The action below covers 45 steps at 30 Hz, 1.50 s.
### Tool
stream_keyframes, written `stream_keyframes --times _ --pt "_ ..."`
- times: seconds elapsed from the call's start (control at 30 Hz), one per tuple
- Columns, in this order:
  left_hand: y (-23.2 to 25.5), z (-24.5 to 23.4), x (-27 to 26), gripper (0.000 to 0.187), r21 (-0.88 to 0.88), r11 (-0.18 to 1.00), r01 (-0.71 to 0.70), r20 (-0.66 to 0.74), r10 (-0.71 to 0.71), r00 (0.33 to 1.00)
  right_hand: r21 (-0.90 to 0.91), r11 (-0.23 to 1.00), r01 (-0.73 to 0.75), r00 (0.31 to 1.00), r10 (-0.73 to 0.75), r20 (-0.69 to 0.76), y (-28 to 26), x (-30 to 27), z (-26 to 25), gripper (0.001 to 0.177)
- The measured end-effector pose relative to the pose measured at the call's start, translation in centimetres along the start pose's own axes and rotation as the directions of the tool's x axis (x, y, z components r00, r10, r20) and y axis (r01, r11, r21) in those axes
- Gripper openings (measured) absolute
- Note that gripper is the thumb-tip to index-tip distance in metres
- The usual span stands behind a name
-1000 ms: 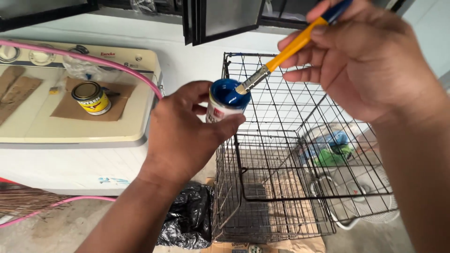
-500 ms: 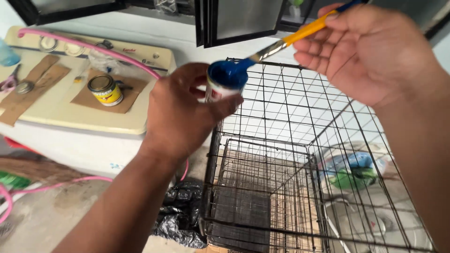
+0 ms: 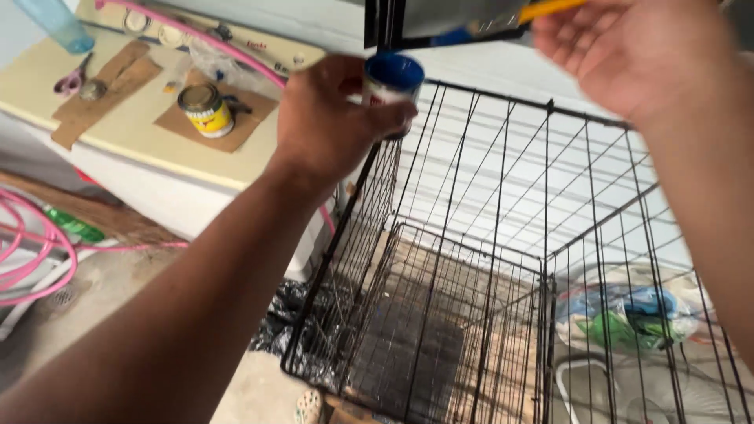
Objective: The person is painting a wire cage with blue paint using a brush.
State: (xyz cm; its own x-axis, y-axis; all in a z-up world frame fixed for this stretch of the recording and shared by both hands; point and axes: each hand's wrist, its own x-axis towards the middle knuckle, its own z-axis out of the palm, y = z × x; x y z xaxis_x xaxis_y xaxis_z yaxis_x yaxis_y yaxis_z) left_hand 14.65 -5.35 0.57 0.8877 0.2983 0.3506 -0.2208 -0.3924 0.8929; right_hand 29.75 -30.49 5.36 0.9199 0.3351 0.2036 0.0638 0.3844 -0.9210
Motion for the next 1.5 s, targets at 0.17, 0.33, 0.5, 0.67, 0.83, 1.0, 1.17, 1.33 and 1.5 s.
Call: stream_keyframes --times 0.17,0.33,0.5,0.67,0.83,1.0,1.17,1.33,1.5 --pt "0.1 -0.9 -0.6 0.053 0.07 0.993 0.094 0.011 -0.095 0.995 -0.195 0.98 -0.045 0.995 0.026 -0.101 2.5 0.9 2.0 0.019" --pt "-1.0 -2.0 -0.6 0.054 0.084 0.995 0.054 -0.012 -0.053 0.999 -0.399 0.916 0.052 0.99 -0.1 -0.099 3.1 1.6 1.1 0.019" --pt "-1.5 -2.7 -0.6 0.057 0.134 0.991 0.011 -0.019 -0.008 1.0 -0.587 0.774 0.238 0.967 -0.248 0.065 2.7 1.2 3.3 0.016" --pt "-1.7 -3.3 -0.6 0.058 0.108 0.992 -0.071 0.013 0.07 0.997 -0.646 0.697 0.31 0.949 -0.264 0.171 4.0 2.7 -1.4 0.019" --pt "-1.6 -3.5 -0.8 0.058 0.102 0.992 -0.07 0.029 0.067 0.997 -0.643 0.686 0.341 0.937 -0.303 0.174 2.1 0.7 2.2 0.017" --pt "-1.0 -3.4 -0.8 0.057 0.079 0.996 -0.044 0.048 0.041 0.998 -0.685 0.677 0.269 0.959 -0.258 0.121 2.7 1.2 1.6 0.014" --pt "-1.2 -3.7 -1.0 0.056 0.091 0.992 -0.088 0.035 0.085 0.996 -0.755 0.604 0.255 0.956 -0.276 0.102 1.6 1.6 0.3 0.015" --pt "-0.6 -3.2 -1.3 0.055 0.108 0.989 -0.098 0.054 0.092 0.994 -0.761 0.612 0.214 0.97 -0.228 0.089 2.4 1.5 0.9 0.016" --pt "-0.5 -3.5 -1.2 0.054 0.133 0.982 -0.137 0.059 0.131 0.99 -0.813 0.554 0.18 0.97 -0.239 0.052 1.2 1.6 -0.3 0.019"
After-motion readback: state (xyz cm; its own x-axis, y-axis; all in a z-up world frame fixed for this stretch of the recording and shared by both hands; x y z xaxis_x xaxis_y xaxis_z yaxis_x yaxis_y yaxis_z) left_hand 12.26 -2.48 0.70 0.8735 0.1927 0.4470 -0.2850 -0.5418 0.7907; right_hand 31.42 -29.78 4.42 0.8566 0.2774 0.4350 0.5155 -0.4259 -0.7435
